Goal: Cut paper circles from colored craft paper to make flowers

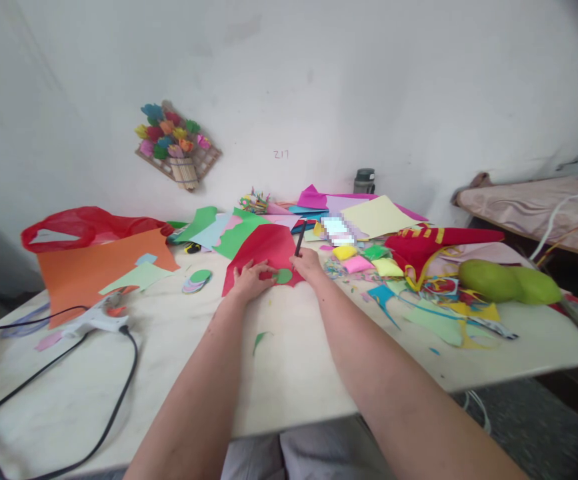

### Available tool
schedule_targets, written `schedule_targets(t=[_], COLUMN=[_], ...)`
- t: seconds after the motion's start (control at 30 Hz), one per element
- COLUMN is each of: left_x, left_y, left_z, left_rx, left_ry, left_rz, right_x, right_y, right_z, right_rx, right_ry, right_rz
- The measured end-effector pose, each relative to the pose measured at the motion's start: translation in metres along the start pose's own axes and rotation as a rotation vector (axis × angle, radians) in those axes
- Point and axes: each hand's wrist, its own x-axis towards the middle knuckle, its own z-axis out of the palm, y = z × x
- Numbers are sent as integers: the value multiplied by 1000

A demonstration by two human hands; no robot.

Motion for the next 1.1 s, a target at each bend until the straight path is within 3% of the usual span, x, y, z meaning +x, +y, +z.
schedule_targets(t=[0.23,0.37,0.5,0.63,1.1], left_x=[1,3,3,3,4], left_y=[-2,-5,-6,-4,-3], left_z=[1,4,5,4,3], left_rx=[-21,-31,-32,-23,0], left_ry=[8,11,25,20,4], left_rz=[18,16,14,10,13], right_x=[0,-4,-15,-23,-24], right_y=[-1,0,-2,-9,-13], right_z=[-2,-6,-13,-18,-21], right_rx=[134,226,7,-195,-263], right_ry=[-55,-77,37,45,-5], right_rz=[120,105,-32,-28,-23])
